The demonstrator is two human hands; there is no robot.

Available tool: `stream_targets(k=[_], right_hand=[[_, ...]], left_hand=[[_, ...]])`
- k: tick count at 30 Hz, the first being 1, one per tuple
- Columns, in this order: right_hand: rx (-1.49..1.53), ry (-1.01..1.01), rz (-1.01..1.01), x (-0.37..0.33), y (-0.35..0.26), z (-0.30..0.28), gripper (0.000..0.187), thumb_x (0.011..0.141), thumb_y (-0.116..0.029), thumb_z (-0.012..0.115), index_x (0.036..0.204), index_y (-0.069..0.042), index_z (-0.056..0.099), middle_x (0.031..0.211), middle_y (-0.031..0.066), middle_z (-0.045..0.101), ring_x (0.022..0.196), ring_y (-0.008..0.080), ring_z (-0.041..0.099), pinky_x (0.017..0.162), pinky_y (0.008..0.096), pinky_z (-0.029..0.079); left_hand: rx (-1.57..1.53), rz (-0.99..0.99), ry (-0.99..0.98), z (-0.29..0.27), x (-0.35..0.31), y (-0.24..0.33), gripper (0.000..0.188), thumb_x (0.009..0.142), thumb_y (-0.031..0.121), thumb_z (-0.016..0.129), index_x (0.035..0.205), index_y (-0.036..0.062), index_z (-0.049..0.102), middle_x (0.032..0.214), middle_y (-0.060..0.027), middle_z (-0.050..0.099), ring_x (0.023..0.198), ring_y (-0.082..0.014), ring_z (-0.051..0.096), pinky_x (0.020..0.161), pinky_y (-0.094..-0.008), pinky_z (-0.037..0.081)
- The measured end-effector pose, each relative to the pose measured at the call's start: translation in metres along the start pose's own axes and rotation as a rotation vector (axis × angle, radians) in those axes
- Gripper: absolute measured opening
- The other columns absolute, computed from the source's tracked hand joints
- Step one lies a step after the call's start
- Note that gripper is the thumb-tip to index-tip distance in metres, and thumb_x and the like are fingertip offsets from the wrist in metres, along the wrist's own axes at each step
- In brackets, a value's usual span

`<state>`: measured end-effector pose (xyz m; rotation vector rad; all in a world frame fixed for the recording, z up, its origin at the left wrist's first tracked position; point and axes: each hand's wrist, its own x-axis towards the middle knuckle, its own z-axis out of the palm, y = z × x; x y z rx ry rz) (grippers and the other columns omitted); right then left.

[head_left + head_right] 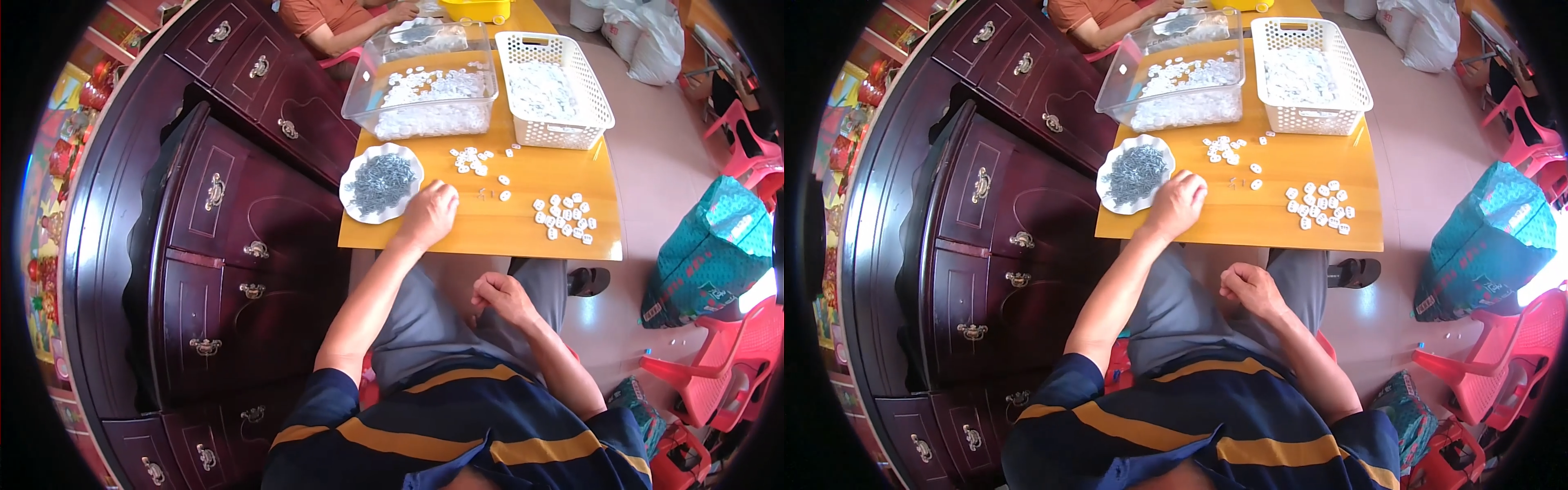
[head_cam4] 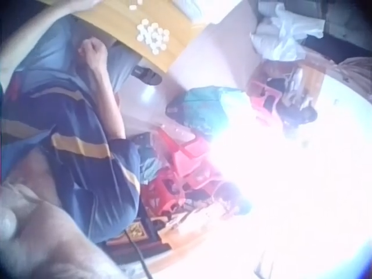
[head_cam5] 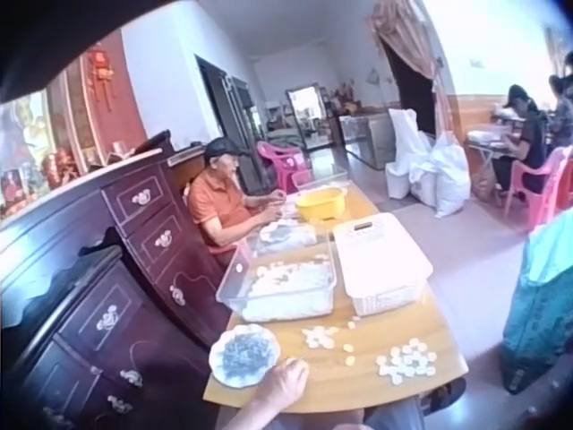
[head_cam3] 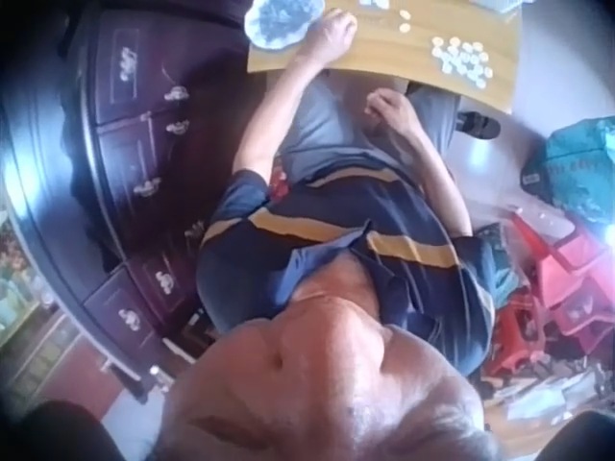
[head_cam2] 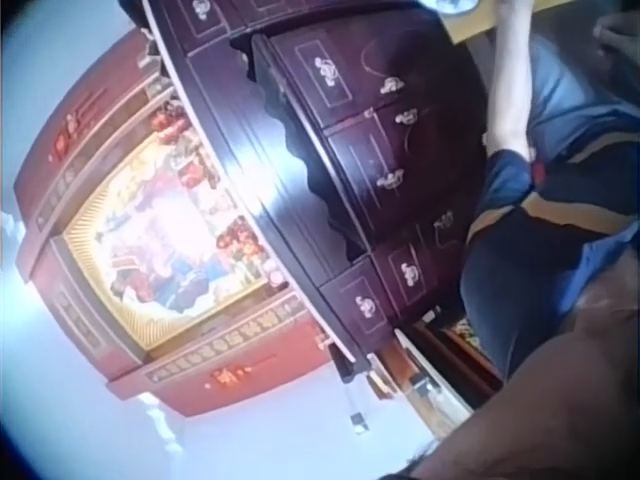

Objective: Assembling small white plastic components by inserting metal rings into them.

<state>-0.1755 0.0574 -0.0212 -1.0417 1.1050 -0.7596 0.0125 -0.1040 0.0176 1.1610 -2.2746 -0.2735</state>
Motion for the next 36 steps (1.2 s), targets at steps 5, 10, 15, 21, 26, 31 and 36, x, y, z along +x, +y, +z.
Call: stream_targets(k=[5,10,15,21,26,31,36], right_hand=[[0.027,-0.024,-0.004,0.005,0.007,0.004,0.025,0.099,-0.021,0.056,0.091,0.0,0.067,0.081,0.0048,0.07,0.074,0.0108,0.066,0.072,0.0261,0.054],[-0.019,-0.03,-0.006,0.005,0.008,0.006,0.025,0.099,-0.021,0.056,0.091,0.0,0.067,0.081,0.0051,0.07,0.075,0.0106,0.066,0.071,0.0261,0.054],[0.077,-0.007,0.05,0.006,0.006,0.008,0.026,0.099,-0.021,0.057,0.088,0.0,0.066,0.08,0.0047,0.07,0.073,0.0099,0.065,0.07,0.0259,0.053],[0.059,0.005,0.062,0.008,0.011,0.004,0.025,0.099,-0.021,0.057,0.087,0.0,0.066,0.08,0.0042,0.07,0.072,0.0097,0.064,0.07,0.0259,0.052],[0.041,-0.028,0.046,0.01,0.02,0.004,0.025,0.101,-0.021,0.057,0.091,0.0,0.066,0.081,0.0044,0.07,0.075,0.01,0.064,0.073,0.0255,0.053],[0.066,-0.03,0.033,0.008,0.018,0.003,0.026,0.103,-0.021,0.056,0.094,0.0,0.066,0.084,0.0059,0.069,0.079,0.0115,0.066,0.075,0.0254,0.054],[0.037,-0.043,0.057,0.007,0.014,0.005,0.026,0.105,-0.024,0.054,0.093,-0.004,0.065,0.086,0.0032,0.068,0.079,0.0103,0.063,0.077,0.0253,0.052]], left_hand=[[0.073,-0.028,0.211,-0.054,-0.002,-0.044,0.004,0.092,0.008,0.063,0.091,0.0054,0.06,0.085,-0.0149,0.064,0.08,-0.0384,0.065,0.07,-0.048,0.052],[-0.053,-0.093,0.147,-0.079,-0.015,-0.071,0.012,0.09,0.007,0.066,0.102,0.0051,0.067,0.09,-0.0166,0.069,0.085,-0.0368,0.069,0.073,-0.0446,0.054],[0.082,-0.461,0.483,-0.114,-0.056,-0.13,0.017,0.088,0.015,0.07,0.102,0.006,0.07,0.087,-0.015,0.071,0.08,-0.0313,0.071,0.072,-0.0406,0.056],[-0.498,-0.974,0.259,-0.108,-0.08,-0.15,0.031,0.095,0.031,0.069,0.09,0.0007,0.066,0.075,-0.0065,0.069,0.052,-0.0097,0.06,0.044,-0.0238,0.046],[-0.722,-0.961,0.192,-0.102,-0.081,-0.156,0.031,0.097,0.028,0.066,0.084,-0.0004,0.067,0.073,-0.0068,0.07,0.051,-0.0104,0.061,0.04,-0.0227,0.042],[-0.777,-0.928,0.163,-0.091,-0.082,-0.156,0.02,0.098,0.018,0.059,0.092,0.0001,0.063,0.079,-0.0072,0.07,0.053,-0.0097,0.061,0.04,-0.0232,0.041],[-0.811,-0.912,0.286,-0.078,-0.086,-0.132,0.014,0.098,0.014,0.056,0.099,-0.0003,0.059,0.077,-0.0071,0.066,0.053,-0.0103,0.059,0.042,-0.0247,0.046]])
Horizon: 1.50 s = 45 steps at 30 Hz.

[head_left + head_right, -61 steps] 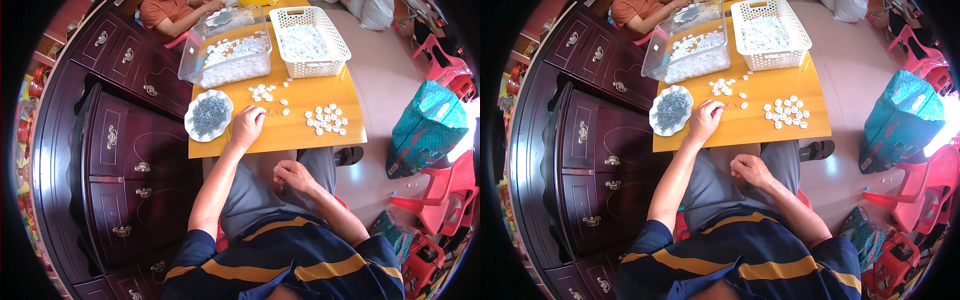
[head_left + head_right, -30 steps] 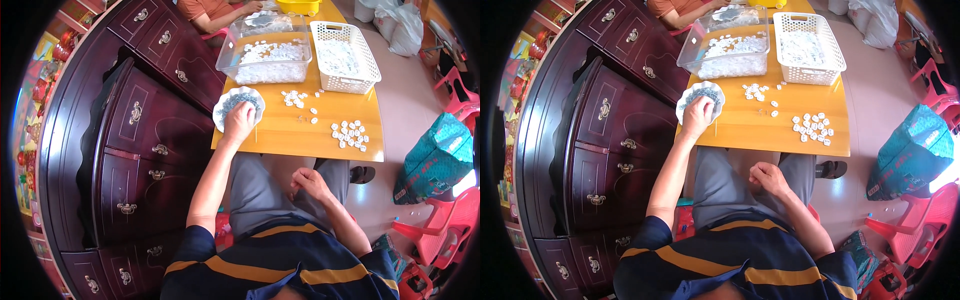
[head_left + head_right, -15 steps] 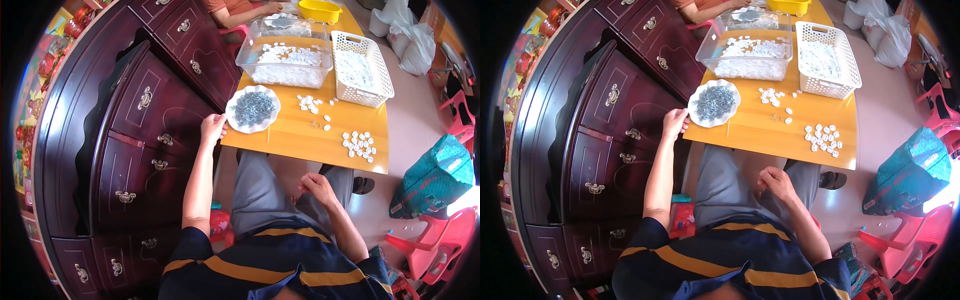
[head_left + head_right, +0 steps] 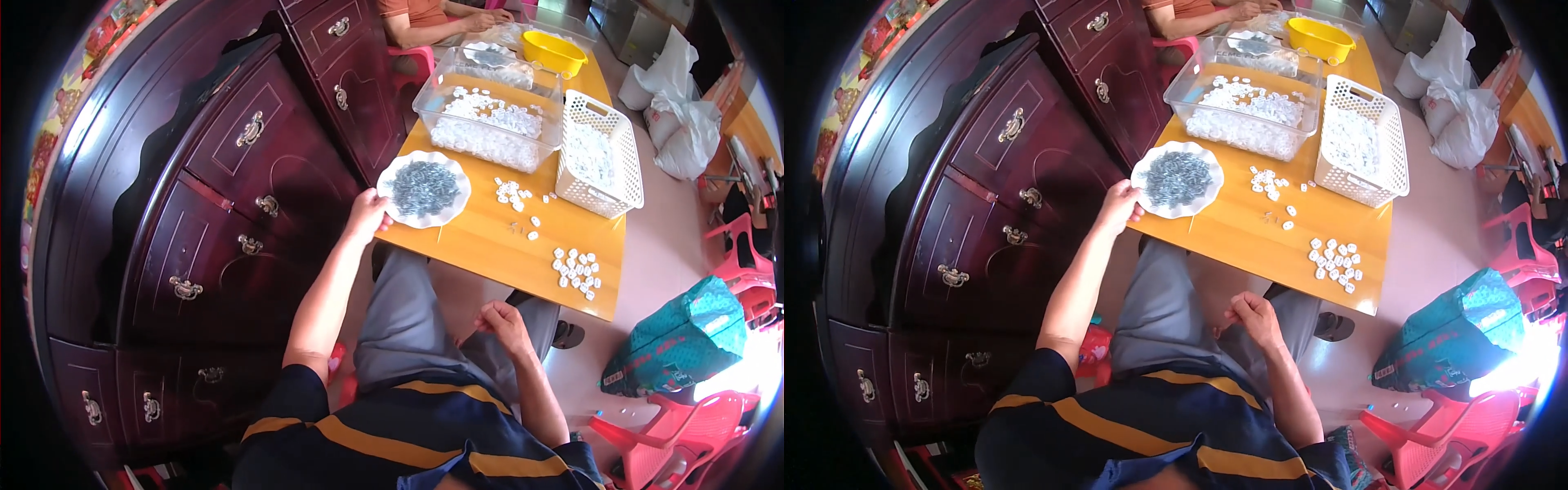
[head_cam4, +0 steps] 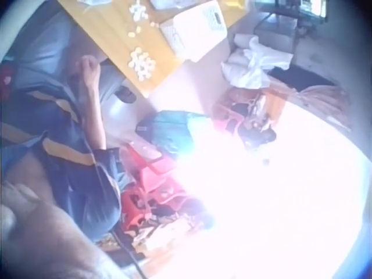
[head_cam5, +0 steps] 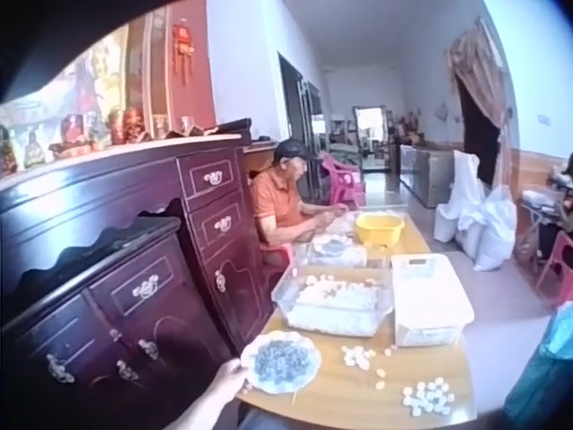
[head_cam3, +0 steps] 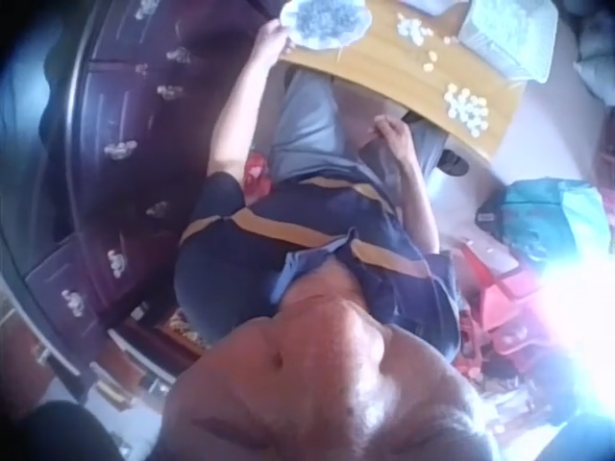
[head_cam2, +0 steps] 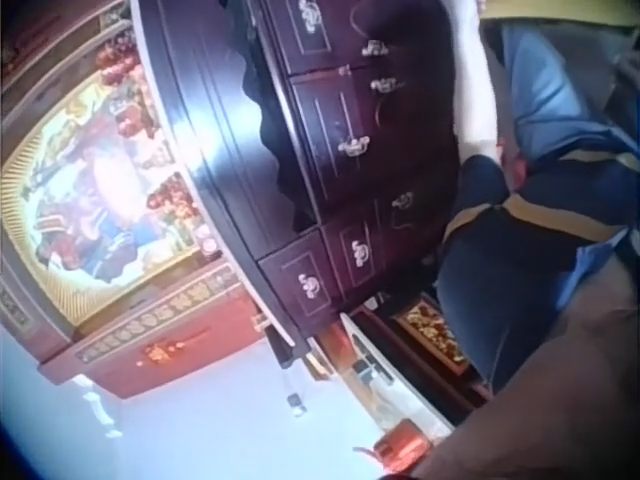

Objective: Assembling small white plastic components by inserting metal rings into them.

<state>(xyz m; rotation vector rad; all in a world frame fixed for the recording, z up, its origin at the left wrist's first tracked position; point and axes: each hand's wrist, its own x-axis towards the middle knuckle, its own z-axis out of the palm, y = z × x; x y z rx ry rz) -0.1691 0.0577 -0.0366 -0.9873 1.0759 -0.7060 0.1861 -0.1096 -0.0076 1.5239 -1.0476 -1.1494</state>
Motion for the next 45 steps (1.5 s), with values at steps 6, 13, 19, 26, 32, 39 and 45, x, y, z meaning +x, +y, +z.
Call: stream_targets(k=[6,13,19,26,32,39,45], right_hand=[[0.003,-0.001,0.005,0.0,-0.003,0.001,0.026,0.105,-0.024,0.054,0.094,-0.004,0.066,0.086,0.0038,0.069,0.079,0.011,0.064,0.077,0.0256,0.053],[0.019,0.013,-0.007,0.001,-0.002,-0.003,0.026,0.105,-0.024,0.054,0.094,-0.004,0.065,0.086,0.0044,0.069,0.08,0.0113,0.064,0.077,0.026,0.053],[0.023,0.008,-0.016,0.002,0.0,-0.003,0.026,0.105,-0.025,0.054,0.094,-0.003,0.066,0.086,0.0044,0.069,0.079,0.0112,0.064,0.077,0.026,0.052],[0.016,0.03,-0.021,0.0,-0.003,-0.003,0.026,0.104,-0.025,0.054,0.094,-0.004,0.065,0.085,0.0044,0.07,0.078,0.0117,0.065,0.076,0.0259,0.052],[0.022,0.04,-0.001,-0.001,-0.007,-0.001,0.027,0.104,-0.027,0.055,0.093,-0.005,0.065,0.086,0.0042,0.07,0.079,0.0119,0.065,0.076,0.0263,0.053],[0.07,0.007,-0.01,0.001,-0.004,-0.006,0.026,0.104,-0.028,0.056,0.093,-0.006,0.066,0.086,0.0034,0.07,0.079,0.0112,0.065,0.077,0.0259,0.052],[0.075,0.033,0.003,0.0,-0.003,-0.008,0.026,0.104,-0.028,0.055,0.093,-0.007,0.066,0.087,0.0033,0.07,0.079,0.0105,0.064,0.076,0.0254,0.052]], left_hand=[[-0.071,-0.005,0.004,0.005,-0.001,0.004,0.011,0.098,0.013,0.059,0.09,0.0056,0.058,0.073,-0.0035,0.063,0.054,-0.0093,0.059,0.045,-0.0252,0.051],[-0.148,0.03,0.017,0.004,-0.009,0.005,0.008,0.098,0.011,0.058,0.094,0.0036,0.059,0.073,-0.0042,0.063,0.053,-0.0089,0.058,0.046,-0.0245,0.05],[-0.291,0.134,-0.037,0.013,-0.015,0.009,0.007,0.1,0.008,0.056,0.096,0.0026,0.057,0.072,-0.0036,0.061,0.052,-0.009,0.056,0.045,-0.0247,0.047],[-0.265,0.124,-0.047,0.025,-0.024,0.008,0.006,0.101,0.012,0.057,0.098,0.0058,0.058,0.074,-0.0023,0.062,0.054,-0.0079,0.057,0.049,-0.0241,0.049],[-0.313,0.138,-0.073,0.029,-0.032,0.008,0.007,0.1,0.01,0.057,0.1,0.0031,0.059,0.075,-0.003,0.064,0.053,-0.0072,0.057,0.046,-0.0227,0.049],[-0.321,0.146,-0.081,0.025,-0.028,0.009,0.008,0.101,0.012,0.057,0.099,0.0049,0.058,0.076,-0.002,0.063,0.054,-0.007,0.057,0.047,-0.0233,0.048],[-0.266,0.13,0.001,0.018,-0.038,0.013,0.008,0.1,0.012,0.057,0.098,0.0045,0.058,0.072,-0.0021,0.062,0.053,-0.0071,0.056,0.048,-0.0232,0.048]])
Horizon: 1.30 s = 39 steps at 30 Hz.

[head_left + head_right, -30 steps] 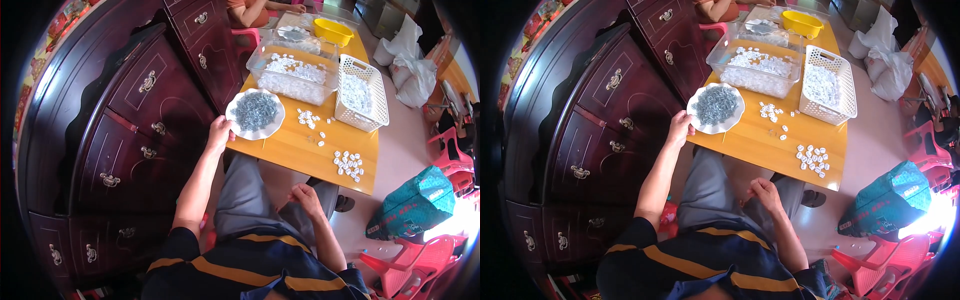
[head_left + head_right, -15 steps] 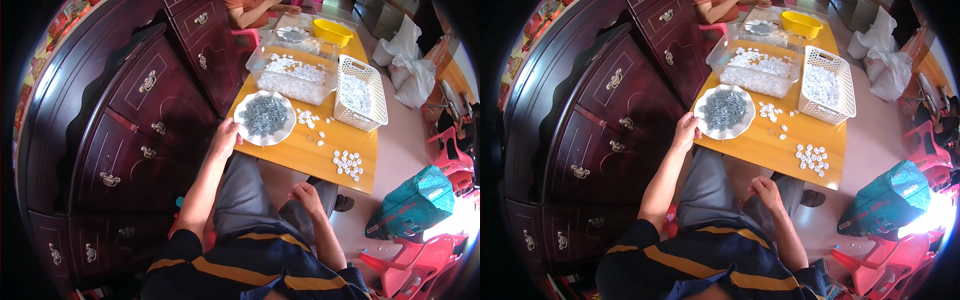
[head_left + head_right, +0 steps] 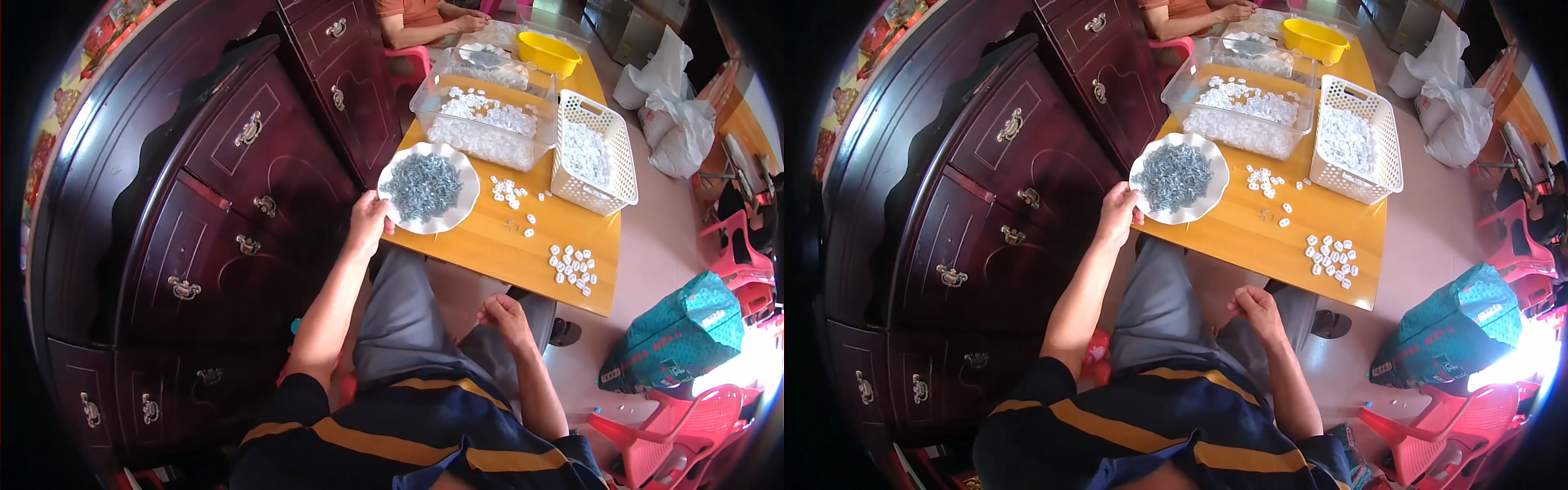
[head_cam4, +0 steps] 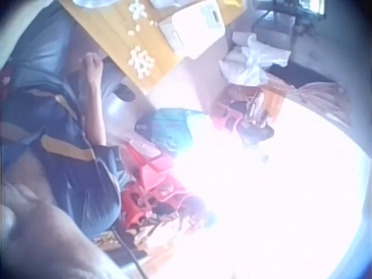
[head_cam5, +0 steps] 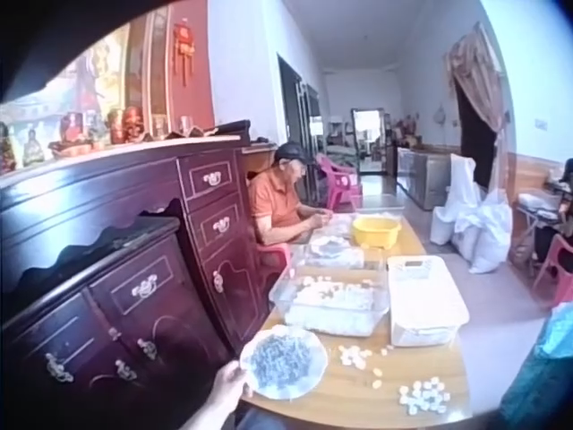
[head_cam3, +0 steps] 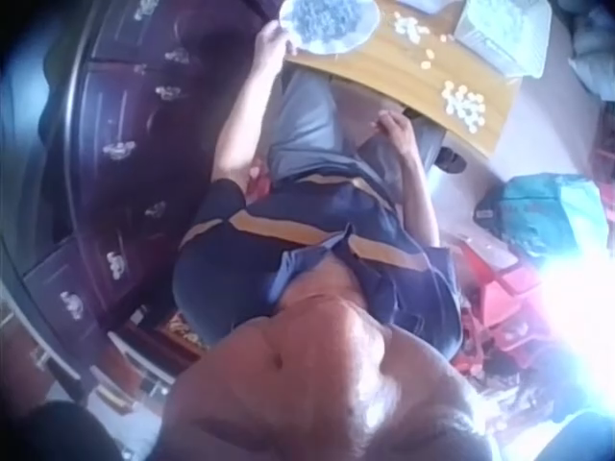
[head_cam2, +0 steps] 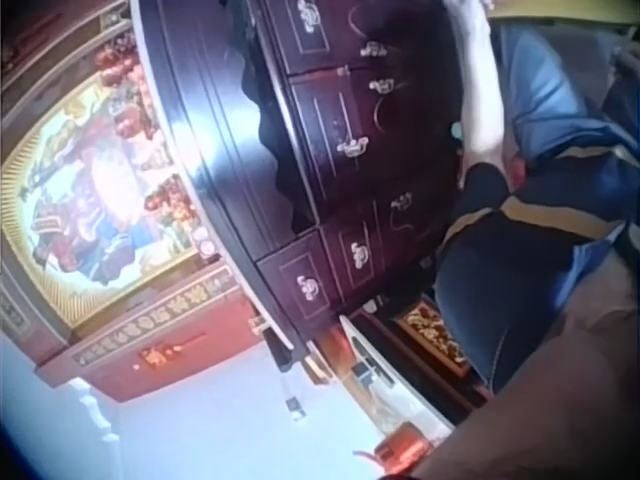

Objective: Assembling small white plastic components by inserting metal rings into them.

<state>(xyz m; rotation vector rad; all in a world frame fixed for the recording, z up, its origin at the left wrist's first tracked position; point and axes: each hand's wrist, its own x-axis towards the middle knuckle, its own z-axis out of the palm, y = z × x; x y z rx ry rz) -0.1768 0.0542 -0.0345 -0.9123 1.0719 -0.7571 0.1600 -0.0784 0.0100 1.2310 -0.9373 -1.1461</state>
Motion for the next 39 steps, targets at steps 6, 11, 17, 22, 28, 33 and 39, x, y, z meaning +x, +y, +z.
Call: stream_targets(k=[6,11,17,22,28,33,39], right_hand=[[0.015,-0.018,0.001,0.0,-0.002,0.003,0.027,0.104,-0.028,0.055,0.093,-0.006,0.065,0.086,0.0032,0.07,0.078,0.0101,0.064,0.076,0.0254,0.052],[-0.01,-0.013,-0.019,0.001,-0.001,-0.003,0.029,0.105,-0.027,0.054,0.094,-0.004,0.066,0.085,0.0034,0.069,0.078,0.0103,0.064,0.075,0.0256,0.052],[0.006,-0.008,-0.019,-0.002,-0.004,-0.003,0.029,0.105,-0.028,0.053,0.093,-0.004,0.066,0.085,0.0035,0.069,0.078,0.0102,0.064,0.076,0.0255,0.052],[0.012,0.007,-0.02,-0.004,-0.006,-0.003,0.029,0.105,-0.028,0.054,0.093,-0.004,0.065,0.085,0.0032,0.069,0.079,0.0101,0.063,0.076,0.0253,0.051],[0.029,0.006,-0.013,-0.004,-0.009,-0.001,0.028,0.105,-0.027,0.055,0.093,-0.003,0.065,0.085,0.0033,0.068,0.08,0.01,0.063,0.077,0.0253,0.051],[0.047,0.002,-0.009,-0.005,-0.01,0.0,0.029,0.104,-0.027,0.055,0.092,-0.003,0.065,0.085,0.0033,0.068,0.08,0.0098,0.063,0.077,0.0247,0.052],[0.041,0.005,-0.006,-0.006,-0.01,0.001,0.03,0.105,-0.029,0.054,0.09,-0.005,0.065,0.085,0.0023,0.068,0.078,0.0096,0.063,0.077,0.025,0.052]], left_hand=[[0.057,-0.012,0.057,-0.014,0.003,-0.001,0.009,0.099,0.011,0.057,0.094,0.0033,0.057,0.072,-0.0041,0.062,0.052,-0.0088,0.056,0.046,-0.0245,0.048],[0.054,-0.019,0.087,-0.02,0.005,0.0,0.012,0.1,0.014,0.058,0.09,0.0063,0.057,0.068,-0.0022,0.061,0.05,-0.008,0.054,0.046,-0.0246,0.048],[0.124,-0.066,0.123,-0.025,0.021,-0.005,0.012,0.1,0.009,0.054,0.091,0.0022,0.058,0.069,-0.0052,0.062,0.05,-0.0109,0.056,0.045,-0.0267,0.049],[0.174,-0.121,0.108,-0.027,0.034,-0.009,0.014,0.1,0.011,0.055,0.09,0.0024,0.057,0.07,-0.0056,0.062,0.05,-0.011,0.056,0.045,-0.0273,0.05],[0.271,-0.136,0.078,-0.019,0.046,-0.012,0.014,0.1,0.016,0.059,0.09,0.0053,0.059,0.072,-0.0027,0.062,0.053,-0.0082,0.057,0.045,-0.0247,0.05],[0.385,-0.131,0.084,-0.019,0.057,-0.008,0.016,0.097,0.017,0.06,0.091,0.0031,0.059,0.072,-0.0035,0.062,0.052,-0.0085,0.057,0.044,-0.0249,0.05],[0.479,-0.158,0.038,-0.013,0.065,-0.001,0.017,0.097,0.018,0.061,0.092,0.0021,0.059,0.074,-0.005,0.063,0.051,-0.0092,0.057,0.043,-0.0248,0.049]])
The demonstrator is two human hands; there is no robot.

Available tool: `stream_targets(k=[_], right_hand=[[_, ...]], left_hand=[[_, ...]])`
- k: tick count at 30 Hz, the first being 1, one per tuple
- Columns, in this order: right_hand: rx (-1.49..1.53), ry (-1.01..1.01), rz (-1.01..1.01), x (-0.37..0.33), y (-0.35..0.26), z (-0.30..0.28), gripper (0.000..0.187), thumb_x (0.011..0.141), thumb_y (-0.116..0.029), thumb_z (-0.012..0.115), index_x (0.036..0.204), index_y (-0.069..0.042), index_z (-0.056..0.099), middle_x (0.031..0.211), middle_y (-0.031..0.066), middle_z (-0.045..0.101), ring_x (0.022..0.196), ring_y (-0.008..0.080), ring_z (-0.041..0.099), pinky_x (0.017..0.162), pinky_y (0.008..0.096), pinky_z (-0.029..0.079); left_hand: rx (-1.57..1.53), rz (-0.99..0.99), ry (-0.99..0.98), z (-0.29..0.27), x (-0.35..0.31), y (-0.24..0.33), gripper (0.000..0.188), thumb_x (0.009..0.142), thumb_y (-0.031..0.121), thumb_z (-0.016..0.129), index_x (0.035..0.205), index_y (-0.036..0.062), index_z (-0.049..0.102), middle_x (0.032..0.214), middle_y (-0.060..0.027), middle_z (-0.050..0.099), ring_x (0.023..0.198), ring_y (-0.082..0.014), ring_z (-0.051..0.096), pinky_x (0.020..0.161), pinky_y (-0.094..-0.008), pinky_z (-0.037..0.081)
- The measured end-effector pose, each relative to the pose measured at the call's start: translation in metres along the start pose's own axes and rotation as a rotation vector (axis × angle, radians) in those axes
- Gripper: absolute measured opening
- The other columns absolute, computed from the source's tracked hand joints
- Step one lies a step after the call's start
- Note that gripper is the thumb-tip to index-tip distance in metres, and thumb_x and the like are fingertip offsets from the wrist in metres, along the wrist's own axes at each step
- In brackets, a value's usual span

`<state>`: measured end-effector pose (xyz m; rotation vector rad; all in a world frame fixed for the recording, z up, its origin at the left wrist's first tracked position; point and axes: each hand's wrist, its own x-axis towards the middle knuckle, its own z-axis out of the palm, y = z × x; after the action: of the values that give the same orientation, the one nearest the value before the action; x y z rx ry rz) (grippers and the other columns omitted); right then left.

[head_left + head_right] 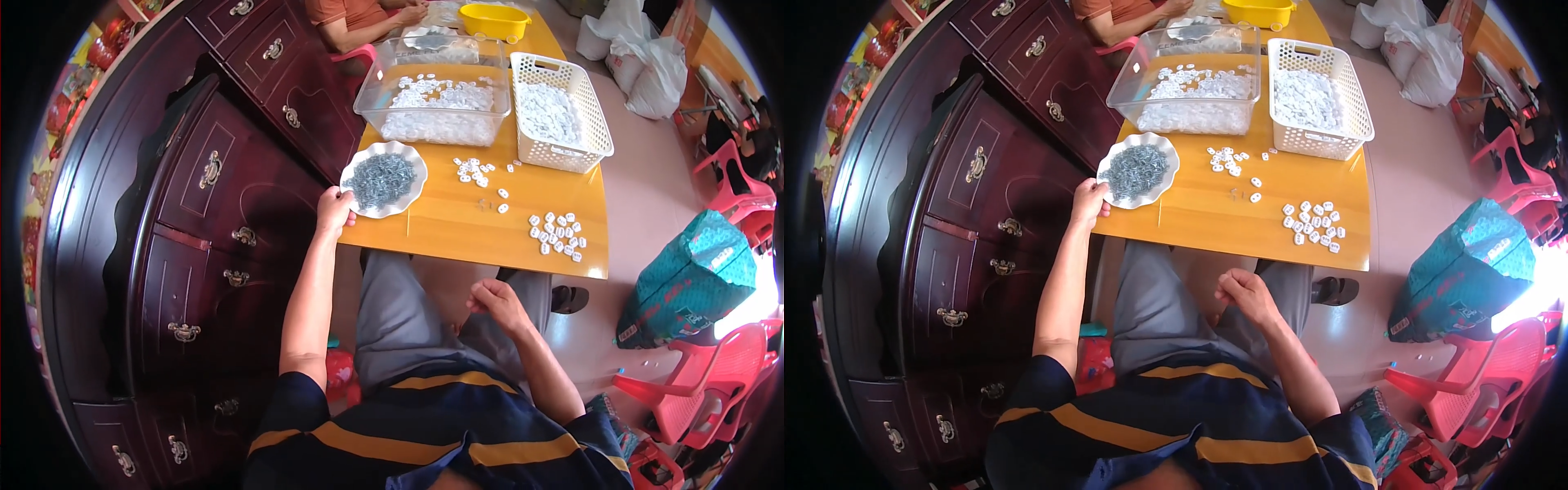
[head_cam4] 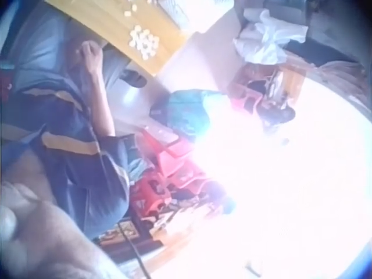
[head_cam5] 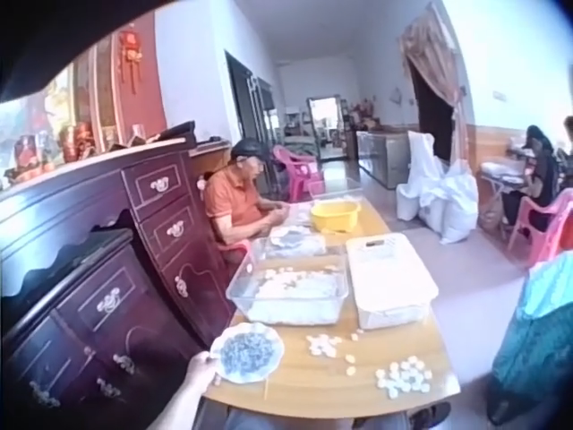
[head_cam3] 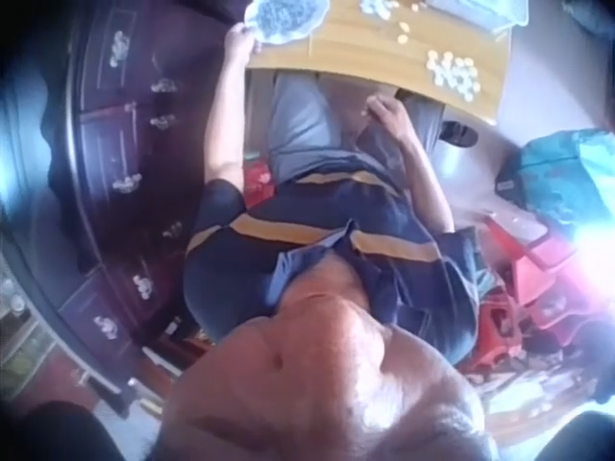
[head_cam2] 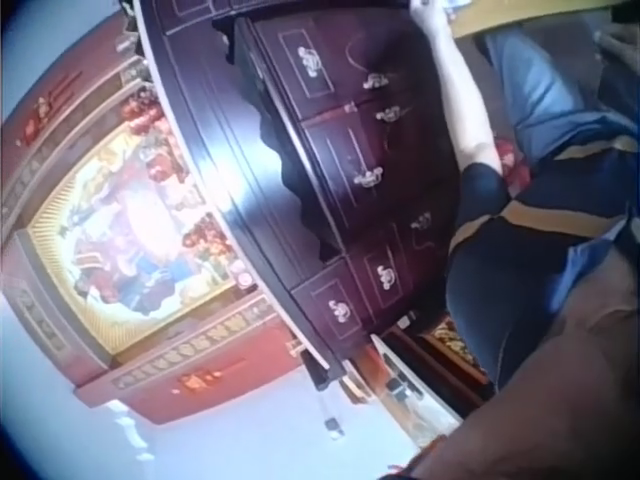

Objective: Assembling small white plastic components by inserting metal rings into them.

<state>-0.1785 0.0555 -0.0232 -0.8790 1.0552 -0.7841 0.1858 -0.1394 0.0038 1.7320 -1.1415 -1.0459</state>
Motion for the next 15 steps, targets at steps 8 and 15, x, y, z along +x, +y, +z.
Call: stream_targets(k=[8,15], right_hand=[[-0.05,-0.017,-0.027,0.002,0.002,0.001,0.03,0.103,-0.026,0.056,0.091,0.0,0.065,0.084,0.0042,0.069,0.077,0.0098,0.064,0.073,0.0251,0.053],[-0.037,0.005,-0.039,0.001,0.005,-0.002,0.031,0.103,-0.027,0.056,0.09,-0.001,0.066,0.082,0.0044,0.069,0.076,0.0102,0.064,0.072,0.0256,0.053]], left_hand=[[0.004,0.032,-0.018,-0.002,0.007,0.001,0.023,0.098,0.025,0.064,0.089,0.0035,0.06,0.071,-0.0029,0.061,0.05,-0.008,0.055,0.042,-0.0243,0.047],[0.42,0.153,0.189,-0.003,-0.008,0.023,0.035,0.088,0.029,0.075,0.103,-0.0011,0.064,0.076,-0.009,0.069,0.059,-0.019,0.065,0.056,-0.036,0.053]])
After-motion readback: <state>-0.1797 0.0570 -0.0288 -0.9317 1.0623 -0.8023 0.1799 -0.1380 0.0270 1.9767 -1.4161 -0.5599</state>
